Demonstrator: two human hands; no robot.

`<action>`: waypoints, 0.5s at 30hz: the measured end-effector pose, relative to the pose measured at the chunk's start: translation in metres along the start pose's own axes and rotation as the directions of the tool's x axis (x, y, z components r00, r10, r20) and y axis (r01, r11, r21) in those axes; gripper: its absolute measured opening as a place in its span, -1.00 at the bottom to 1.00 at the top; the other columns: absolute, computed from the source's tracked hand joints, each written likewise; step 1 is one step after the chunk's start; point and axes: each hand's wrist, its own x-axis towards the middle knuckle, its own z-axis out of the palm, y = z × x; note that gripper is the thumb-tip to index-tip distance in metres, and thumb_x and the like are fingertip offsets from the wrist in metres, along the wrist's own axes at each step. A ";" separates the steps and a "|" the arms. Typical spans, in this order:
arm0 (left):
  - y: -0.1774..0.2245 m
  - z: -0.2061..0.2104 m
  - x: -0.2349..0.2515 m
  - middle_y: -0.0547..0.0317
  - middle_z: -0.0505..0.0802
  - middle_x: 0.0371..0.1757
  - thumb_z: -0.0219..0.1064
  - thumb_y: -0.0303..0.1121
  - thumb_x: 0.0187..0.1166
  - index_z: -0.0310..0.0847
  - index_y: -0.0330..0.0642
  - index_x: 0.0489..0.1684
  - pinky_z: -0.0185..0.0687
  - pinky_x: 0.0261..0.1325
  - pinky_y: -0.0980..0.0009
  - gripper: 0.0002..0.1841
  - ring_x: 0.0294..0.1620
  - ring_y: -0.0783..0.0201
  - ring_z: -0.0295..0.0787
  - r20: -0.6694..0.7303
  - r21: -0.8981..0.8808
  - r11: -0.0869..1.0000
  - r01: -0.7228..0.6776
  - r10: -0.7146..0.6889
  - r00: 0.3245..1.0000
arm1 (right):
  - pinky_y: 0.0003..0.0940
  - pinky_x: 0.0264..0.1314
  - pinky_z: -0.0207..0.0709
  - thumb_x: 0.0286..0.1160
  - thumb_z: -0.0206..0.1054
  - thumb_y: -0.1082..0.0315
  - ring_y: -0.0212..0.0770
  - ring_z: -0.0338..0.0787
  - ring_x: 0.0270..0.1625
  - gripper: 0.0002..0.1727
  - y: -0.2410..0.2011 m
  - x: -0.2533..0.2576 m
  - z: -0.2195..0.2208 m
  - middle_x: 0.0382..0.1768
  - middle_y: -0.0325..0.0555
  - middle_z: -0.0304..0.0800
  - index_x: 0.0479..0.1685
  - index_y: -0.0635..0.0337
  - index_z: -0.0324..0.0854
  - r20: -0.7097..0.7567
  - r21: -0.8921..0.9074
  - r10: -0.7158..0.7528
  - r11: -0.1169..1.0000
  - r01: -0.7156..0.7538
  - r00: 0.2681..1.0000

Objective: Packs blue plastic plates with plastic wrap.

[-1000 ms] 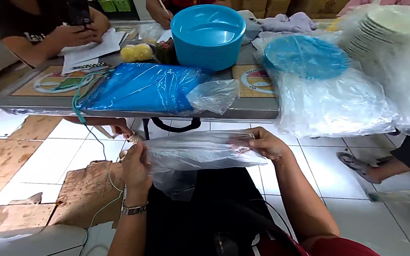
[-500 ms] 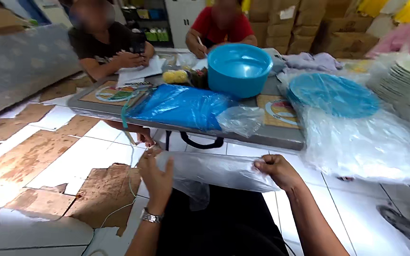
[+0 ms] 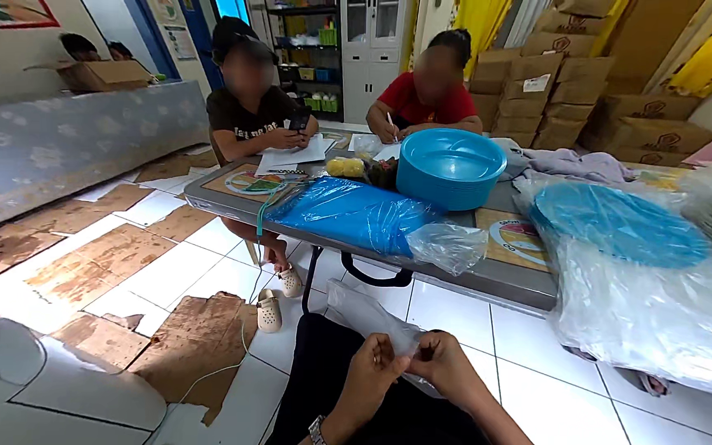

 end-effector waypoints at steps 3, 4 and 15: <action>-0.004 -0.003 -0.003 0.34 0.79 -0.35 0.45 -0.47 0.49 0.59 -0.25 -0.18 0.75 -0.21 0.53 -0.87 -0.38 0.50 0.77 -0.043 0.002 1.000 -0.002 0.003 0.999 | -0.54 -0.42 0.46 0.01 0.66 0.26 -0.56 0.57 -0.54 -0.70 0.002 -0.001 0.014 -0.64 -0.33 0.63 -0.68 0.19 0.62 -0.024 -0.178 -0.043 0.983 0.038 0.999; -0.005 -0.005 -0.003 0.36 0.77 -0.42 0.44 -0.49 0.49 0.57 -0.21 -0.29 0.74 -0.26 0.54 -0.89 -0.43 0.51 0.75 -0.058 0.019 1.000 -0.006 0.008 0.998 | -0.53 -0.41 0.47 -0.03 0.68 0.27 -0.55 0.58 -0.53 -0.71 0.002 -0.002 0.016 -0.63 -0.30 0.66 -0.67 0.21 0.65 -0.017 -0.190 -0.040 0.981 0.036 0.999; -0.001 -0.075 -0.004 0.02 0.68 -0.44 0.33 -0.39 0.59 0.62 -0.44 -0.26 0.58 -0.26 0.30 -0.79 -0.45 0.24 0.61 -0.193 0.676 0.735 0.052 0.109 0.975 | -0.50 -0.41 0.75 0.93 -0.16 0.19 -0.42 0.77 -0.57 -0.53 -0.006 0.036 -0.035 -0.63 -0.30 0.74 -0.41 0.07 0.53 -0.250 0.867 0.440 0.499 -0.004 0.862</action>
